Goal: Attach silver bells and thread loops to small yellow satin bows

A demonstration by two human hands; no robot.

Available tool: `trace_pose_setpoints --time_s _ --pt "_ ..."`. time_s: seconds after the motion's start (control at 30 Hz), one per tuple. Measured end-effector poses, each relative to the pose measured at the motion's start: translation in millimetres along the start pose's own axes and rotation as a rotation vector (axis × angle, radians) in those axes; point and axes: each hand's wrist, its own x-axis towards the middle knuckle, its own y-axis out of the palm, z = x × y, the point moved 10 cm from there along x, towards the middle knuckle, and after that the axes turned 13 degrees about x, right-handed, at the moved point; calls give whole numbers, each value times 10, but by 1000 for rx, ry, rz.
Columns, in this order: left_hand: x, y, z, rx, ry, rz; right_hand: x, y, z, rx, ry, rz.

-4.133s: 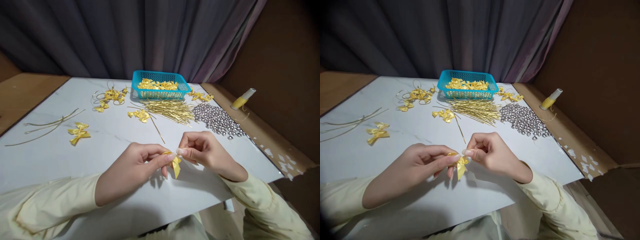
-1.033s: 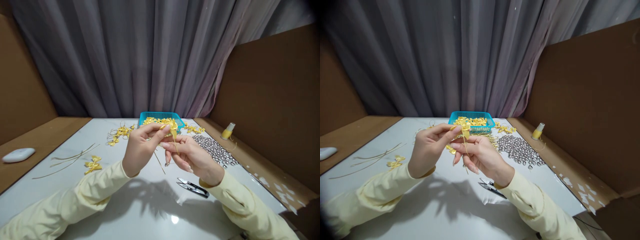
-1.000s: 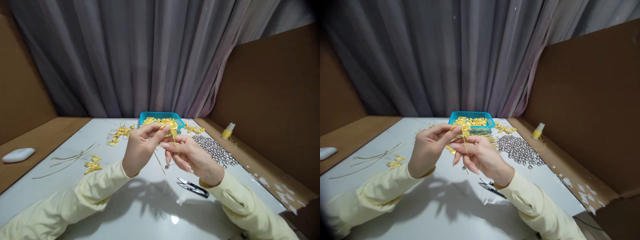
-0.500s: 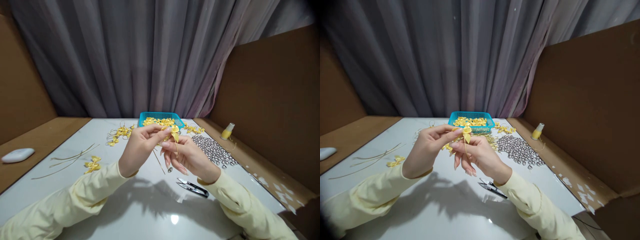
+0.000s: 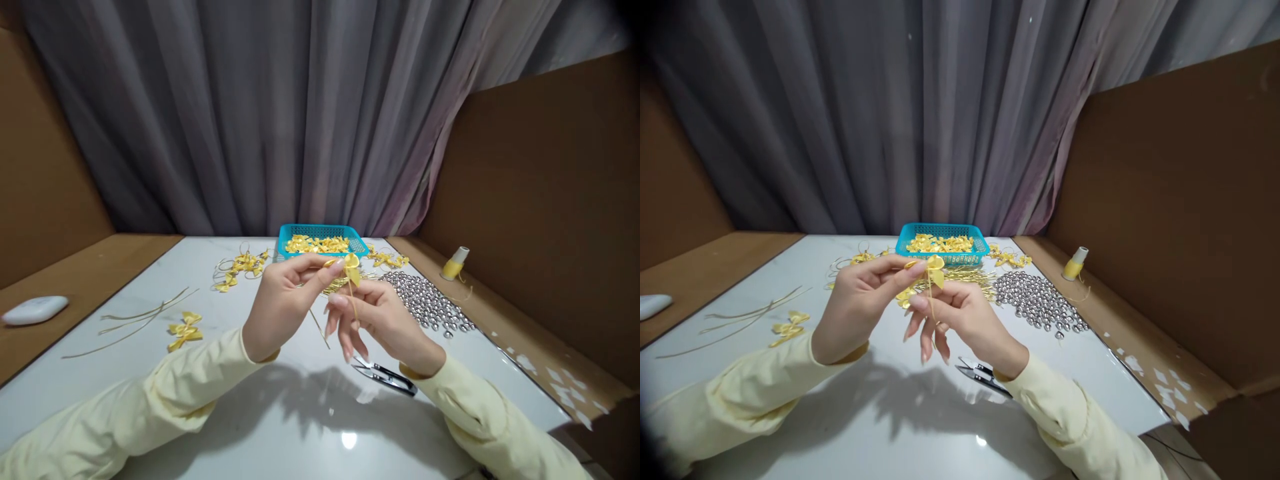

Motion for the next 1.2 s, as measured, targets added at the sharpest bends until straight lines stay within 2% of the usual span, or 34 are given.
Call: trace_pose_setpoints --time_s 0.13,0.3,0.5,0.63,0.77,0.87,1.07,1.2 --pt "7 -23 -62 126 78 -13 29 12 58 -2 -56 -15" --pt "-7 -45 -144 309 190 -60 36 -94 56 -9 -85 -80" --pt "-75 -76 -178 332 275 -125 10 -80 78 21 -127 -82" --pt "-67 -57 -160 284 254 -93 4 -85 61 19 -114 -95" --pt "3 28 -26 134 89 38 -8 -168 101 -75 -130 -134" --pt "38 42 9 139 33 61 -17 -197 138 -160 -144 -132" --pt "57 19 -79 227 135 28 -14 -150 116 -212 -101 -124" --pt "34 -25 -138 327 224 -45 6 -109 94 -218 -86 -116"
